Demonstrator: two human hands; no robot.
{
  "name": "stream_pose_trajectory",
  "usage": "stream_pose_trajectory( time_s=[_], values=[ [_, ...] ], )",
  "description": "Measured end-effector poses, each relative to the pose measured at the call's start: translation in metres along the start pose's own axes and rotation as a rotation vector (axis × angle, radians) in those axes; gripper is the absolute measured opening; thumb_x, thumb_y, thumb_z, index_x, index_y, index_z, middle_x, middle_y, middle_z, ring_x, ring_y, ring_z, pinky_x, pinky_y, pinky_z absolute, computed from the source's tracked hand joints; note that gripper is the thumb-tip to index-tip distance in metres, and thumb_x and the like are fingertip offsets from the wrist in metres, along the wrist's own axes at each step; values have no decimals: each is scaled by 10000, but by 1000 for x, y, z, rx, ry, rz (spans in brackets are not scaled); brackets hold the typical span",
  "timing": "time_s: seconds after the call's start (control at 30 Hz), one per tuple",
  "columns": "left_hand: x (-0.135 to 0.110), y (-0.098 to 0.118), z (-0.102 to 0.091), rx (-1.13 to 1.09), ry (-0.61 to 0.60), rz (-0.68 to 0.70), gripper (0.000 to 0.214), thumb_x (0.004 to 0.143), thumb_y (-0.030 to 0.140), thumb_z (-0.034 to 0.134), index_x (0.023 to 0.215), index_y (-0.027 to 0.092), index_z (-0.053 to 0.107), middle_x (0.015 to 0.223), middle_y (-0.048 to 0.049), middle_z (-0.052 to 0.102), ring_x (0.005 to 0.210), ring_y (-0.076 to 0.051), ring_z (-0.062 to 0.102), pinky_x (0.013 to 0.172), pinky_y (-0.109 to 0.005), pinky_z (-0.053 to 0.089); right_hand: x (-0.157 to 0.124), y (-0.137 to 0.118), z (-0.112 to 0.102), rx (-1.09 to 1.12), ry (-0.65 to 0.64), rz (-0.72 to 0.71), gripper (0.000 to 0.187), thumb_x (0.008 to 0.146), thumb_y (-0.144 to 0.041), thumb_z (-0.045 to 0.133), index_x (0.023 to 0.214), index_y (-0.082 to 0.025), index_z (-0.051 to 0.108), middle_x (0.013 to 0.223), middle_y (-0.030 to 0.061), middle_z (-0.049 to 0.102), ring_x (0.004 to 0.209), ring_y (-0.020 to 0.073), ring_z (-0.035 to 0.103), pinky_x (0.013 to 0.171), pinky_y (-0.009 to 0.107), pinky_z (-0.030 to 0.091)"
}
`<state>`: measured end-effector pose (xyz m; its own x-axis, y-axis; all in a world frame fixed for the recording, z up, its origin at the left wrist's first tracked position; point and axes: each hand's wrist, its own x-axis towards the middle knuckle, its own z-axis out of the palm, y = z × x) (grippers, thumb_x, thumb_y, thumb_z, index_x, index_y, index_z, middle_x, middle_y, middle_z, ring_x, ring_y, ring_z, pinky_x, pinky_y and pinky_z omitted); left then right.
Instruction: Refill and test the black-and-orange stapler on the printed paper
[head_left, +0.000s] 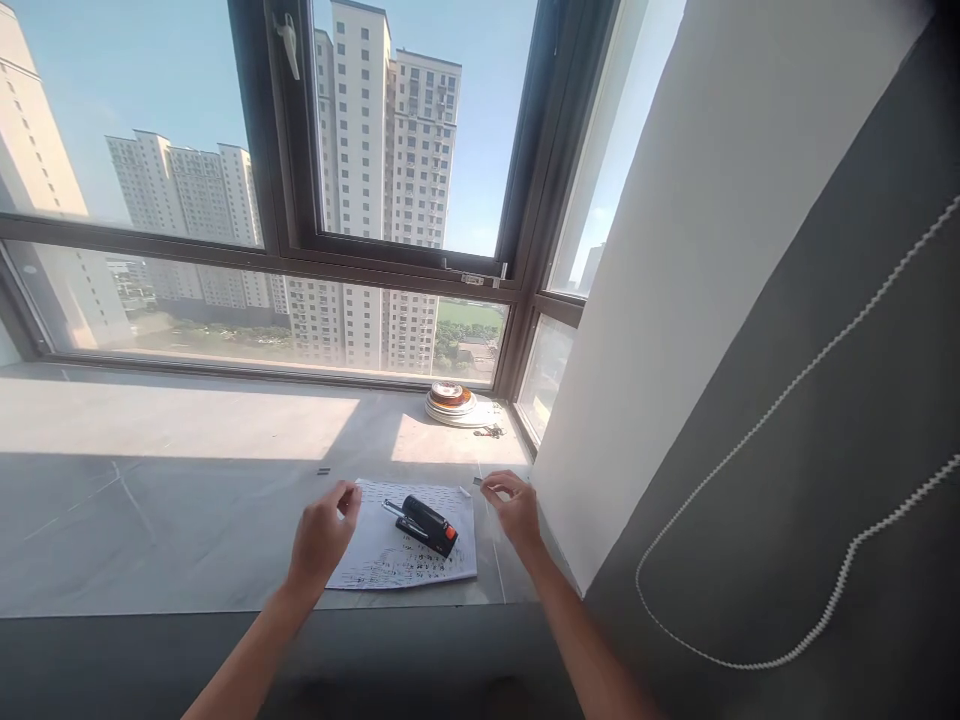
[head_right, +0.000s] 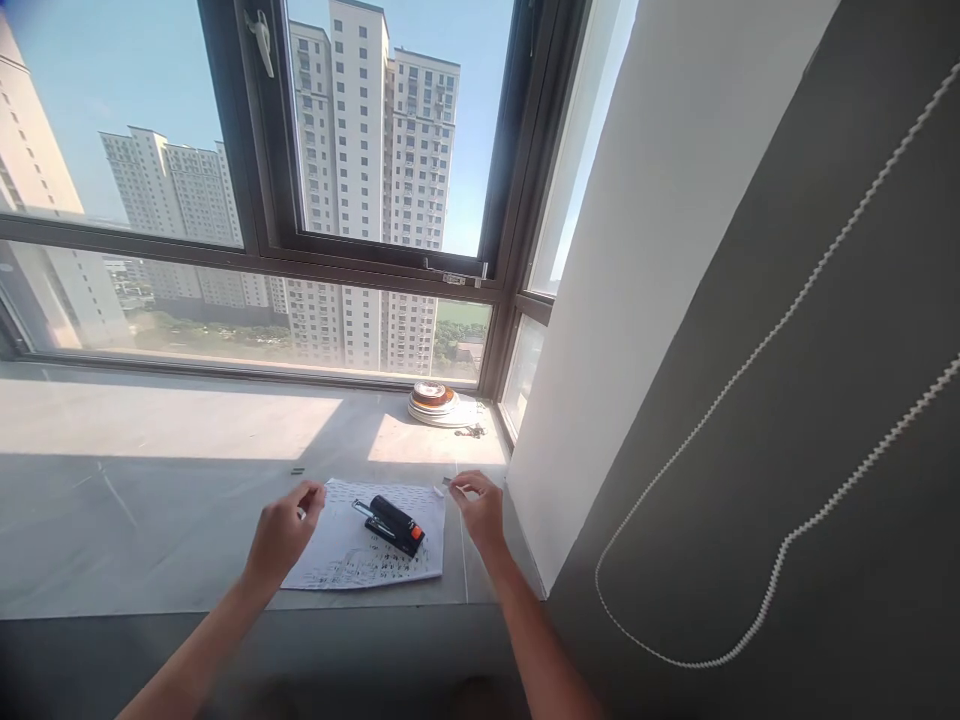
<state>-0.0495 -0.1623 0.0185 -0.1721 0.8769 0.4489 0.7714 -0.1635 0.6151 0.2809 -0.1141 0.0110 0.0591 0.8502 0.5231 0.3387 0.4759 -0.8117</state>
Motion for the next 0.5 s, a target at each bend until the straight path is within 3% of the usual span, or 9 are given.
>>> stream_pose_trajectory(
  time_s=[0.07, 0.1, 0.23, 0.3, 0.4, 0.5],
  values=[
    [22, -45, 2, 140, 41, 29, 329, 962, 388, 421, 1027, 215, 692, 1079, -155, 724, 1024, -326, 678, 868, -412, 536, 16, 37, -6, -173, 100, 188, 133, 796, -340, 741, 757, -218, 776, 794, 68, 773, 735, 259, 727, 741, 402, 591],
    [30, -67, 4, 200, 19, 60, 350, 945, 351, 420, 1102, 200, 695, 1205, -179, 698, 1151, -348, 646, 948, -444, 528, 20, 53, -6, -251, 79, 231, 89, 763, -289, 741, 718, -216, 766, 750, 63, 765, 710, 260, 719, 752, 407, 584],
    [50, -127, 17, 395, -82, 8, 525, 966, 327, 383, 1421, 184, 601, 1577, -194, 487, 1413, -387, 498, 1079, -559, 477, 21, 93, -1, -396, -9, 166, 102, 773, -193, 676, 731, -207, 768, 793, 68, 772, 726, 247, 714, 778, 376, 549],
    [54, -141, 24, 439, -144, 3, 560, 989, 334, 363, 1498, 201, 554, 1661, -168, 397, 1498, -389, 407, 1137, -617, 415, 17, 98, 3, -456, -23, 100, 145, 815, -182, 637, 765, -203, 772, 829, 71, 768, 743, 236, 703, 786, 358, 531],
    [55, -149, 31, 460, -232, 10, 553, 1009, 307, 332, 1498, 206, 570, 1655, -136, 428, 1534, -373, 363, 1190, -658, 334, 15, 97, 5, -515, -41, 57, 182, 856, -156, 598, 800, -195, 768, 881, 76, 759, 800, 223, 695, 792, 321, 510],
    [54, -151, 31, 449, -232, 37, 551, 981, 187, 318, 1437, 171, 626, 1574, -139, 537, 1475, -332, 460, 1176, -542, 402, 16, 96, 3, -541, -65, 66, 185, 876, -140, 592, 819, -189, 761, 906, 75, 754, 853, 216, 691, 790, 286, 495]
  ],
)
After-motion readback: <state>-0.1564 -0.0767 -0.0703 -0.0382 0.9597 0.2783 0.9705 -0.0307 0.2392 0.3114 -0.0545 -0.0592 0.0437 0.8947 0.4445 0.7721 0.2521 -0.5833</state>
